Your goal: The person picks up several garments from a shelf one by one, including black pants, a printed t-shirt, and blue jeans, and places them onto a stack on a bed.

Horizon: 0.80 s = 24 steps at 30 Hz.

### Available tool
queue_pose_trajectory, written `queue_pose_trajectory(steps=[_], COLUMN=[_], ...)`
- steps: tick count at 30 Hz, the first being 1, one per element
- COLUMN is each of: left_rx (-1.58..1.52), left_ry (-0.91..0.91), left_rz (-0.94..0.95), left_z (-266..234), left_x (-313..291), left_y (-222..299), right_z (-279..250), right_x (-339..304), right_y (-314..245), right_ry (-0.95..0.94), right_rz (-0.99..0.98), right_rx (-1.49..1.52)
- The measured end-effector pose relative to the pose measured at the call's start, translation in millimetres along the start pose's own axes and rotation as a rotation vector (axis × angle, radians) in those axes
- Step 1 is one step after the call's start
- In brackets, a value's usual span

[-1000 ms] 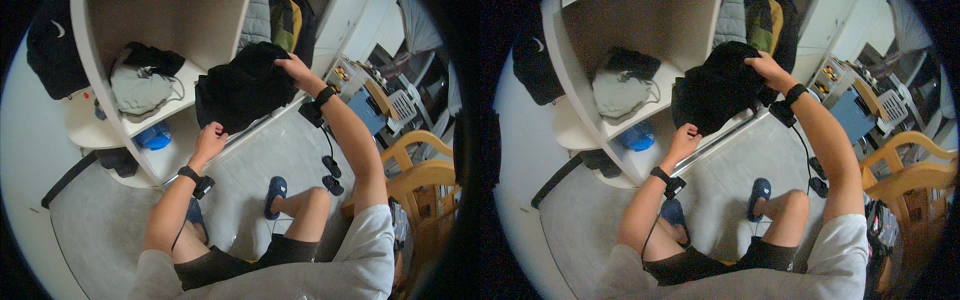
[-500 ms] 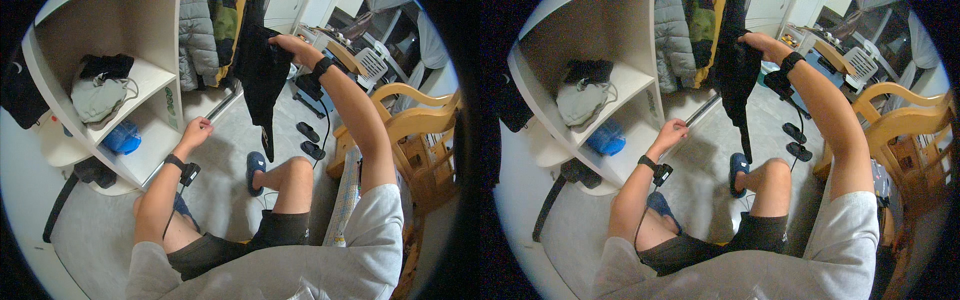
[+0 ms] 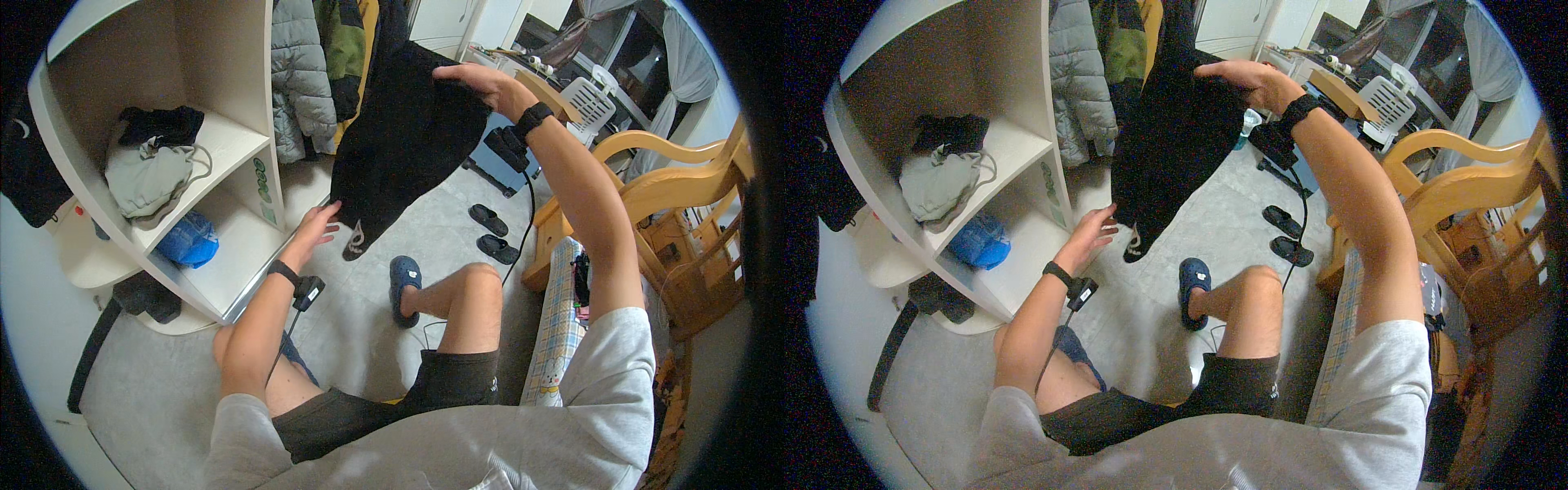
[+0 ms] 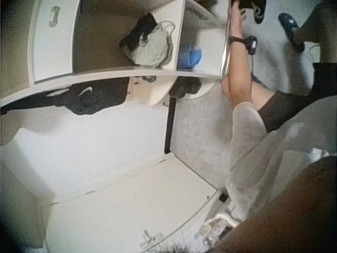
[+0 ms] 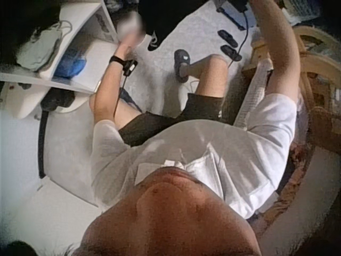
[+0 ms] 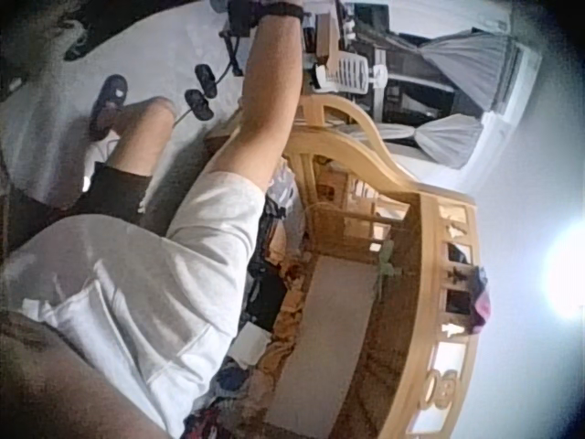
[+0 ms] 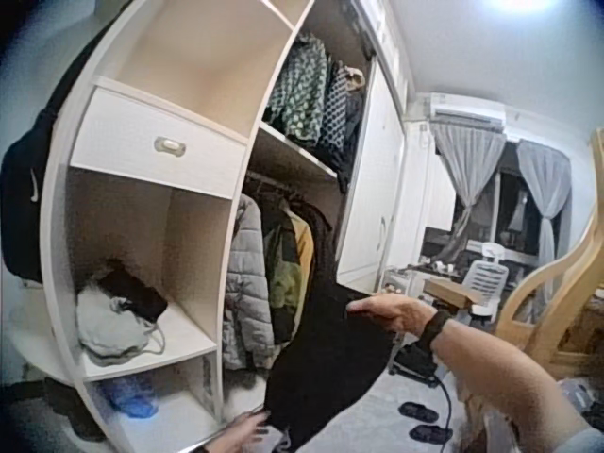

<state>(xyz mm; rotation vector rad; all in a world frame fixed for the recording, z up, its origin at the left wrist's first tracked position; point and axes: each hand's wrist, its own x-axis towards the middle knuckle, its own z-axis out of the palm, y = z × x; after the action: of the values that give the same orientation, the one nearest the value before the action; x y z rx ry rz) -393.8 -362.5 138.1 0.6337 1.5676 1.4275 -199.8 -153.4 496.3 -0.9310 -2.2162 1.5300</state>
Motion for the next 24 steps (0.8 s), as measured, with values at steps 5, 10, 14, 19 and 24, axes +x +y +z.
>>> queue_pose_trajectory(steps=[5, 10, 14, 19, 24], left_rx=[-0.188, -0.260, -0.241, -0.244, -0.322], left_ry=[-0.033, -0.074, -0.027, -0.069, 0.010], left_rz=[0.074, 0.048, 0.017, 0.046, 0.112], left_z=[11, 9, 3, 0, 3], left_x=[-2, -5, 4, 5, -6], left_y=[20, 22, 12, 13, 25], right_z=[6, 17, 12, 5, 33], right_x=[-10, 8, 17, 32, 27], right_y=[-6, -2, 0, 8, 16], right_ry=[-0.138, -0.198, -0.331, -0.408, -0.202], right_rz=[-0.058, -0.019, -0.124, -0.118, -0.071], right_rx=[-0.148, 0.033, 0.035, 0.137, 0.002])
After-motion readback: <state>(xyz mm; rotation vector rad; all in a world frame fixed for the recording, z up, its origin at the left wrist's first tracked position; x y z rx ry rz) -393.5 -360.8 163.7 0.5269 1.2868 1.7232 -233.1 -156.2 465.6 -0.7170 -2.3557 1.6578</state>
